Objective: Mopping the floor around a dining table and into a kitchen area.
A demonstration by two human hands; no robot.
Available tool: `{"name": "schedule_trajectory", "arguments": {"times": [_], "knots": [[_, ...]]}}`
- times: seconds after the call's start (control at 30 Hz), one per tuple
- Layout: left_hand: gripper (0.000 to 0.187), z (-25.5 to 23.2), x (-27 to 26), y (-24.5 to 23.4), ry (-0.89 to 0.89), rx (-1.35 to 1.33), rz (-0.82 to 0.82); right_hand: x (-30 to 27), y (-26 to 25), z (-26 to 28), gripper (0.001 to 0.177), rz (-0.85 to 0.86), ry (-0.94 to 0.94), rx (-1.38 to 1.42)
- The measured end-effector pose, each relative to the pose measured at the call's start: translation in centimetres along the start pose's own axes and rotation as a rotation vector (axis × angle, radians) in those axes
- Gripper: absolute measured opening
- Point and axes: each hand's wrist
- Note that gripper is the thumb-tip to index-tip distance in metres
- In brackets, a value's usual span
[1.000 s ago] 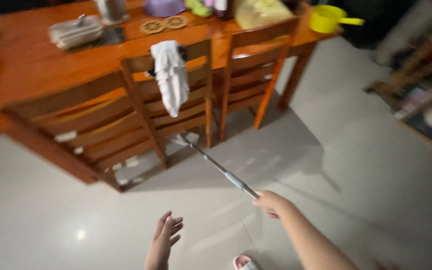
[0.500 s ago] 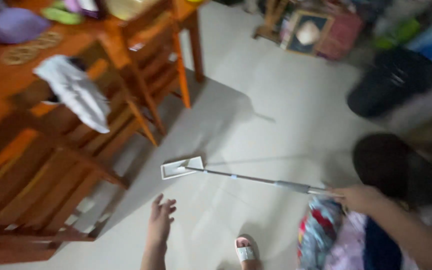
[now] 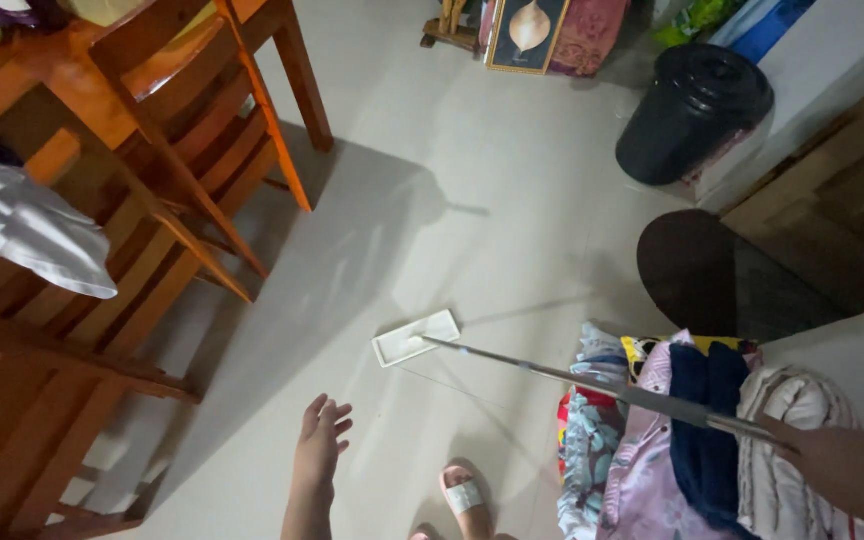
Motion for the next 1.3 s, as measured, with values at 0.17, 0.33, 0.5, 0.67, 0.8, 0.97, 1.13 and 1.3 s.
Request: {"name": "schedule_trajectory", "arguments": {"times": [0.17, 0.33, 0.5, 0.67, 0.8, 0.97, 1.13, 1.3], "knots": [[0.061, -1.6, 0.6, 2.7, 0.006, 0.01, 0.044, -6.6, -10.2, 5.1, 0.062, -0.202, -0.073, -0.143], [0.063, -3.2, 2.0, 3.8, -0.003, 0.031, 0.039, 1.4, -4.7, 5.2, 0.068, -0.136, -0.184, -0.012], [0.063, -5.1, 3.6, 5.6, -0.009, 0.064, 0.049, 8.4, -2.8, 7.2, 0.07, -0.281, -0.268, 0.025], [0.064, -6.1, 4.6, 8.0, -0.012, 0.099, 0.063, 15.6, -3.2, 15.5, 0.028, -0.52, -0.244, 0.299], [0.064, -6.5, 4.3, 8.8, -0.031, 0.117, 0.092, 15.1, -9.0, 25.8, 0.03, -0.529, -0.296, 0.238], [0.063, -6.2, 5.3, 7.6, -0.072, 0.141, 0.123, 15.4, -17.1, 39.6, 0.026, -0.656, -0.286, 0.534], [0.064, -7.0, 5.4, 3.7, -0.048, 0.226, 0.109, 11.8, -21.4, 42.5, 0.03, -0.503, -0.319, 0.858], [0.063, -8.5, 6.6, -1.0, -0.027, 0.311, 0.188, 14.8, -14.5, 46.0, 0.049, -0.005, -0.44, 1.544]]}}
Point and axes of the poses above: each hand's wrist, its own x-axis towards the middle knuckle, its own y-axis out of the palm, z = x × y, and after that the axes turned 7 degrees about -x, right-handed
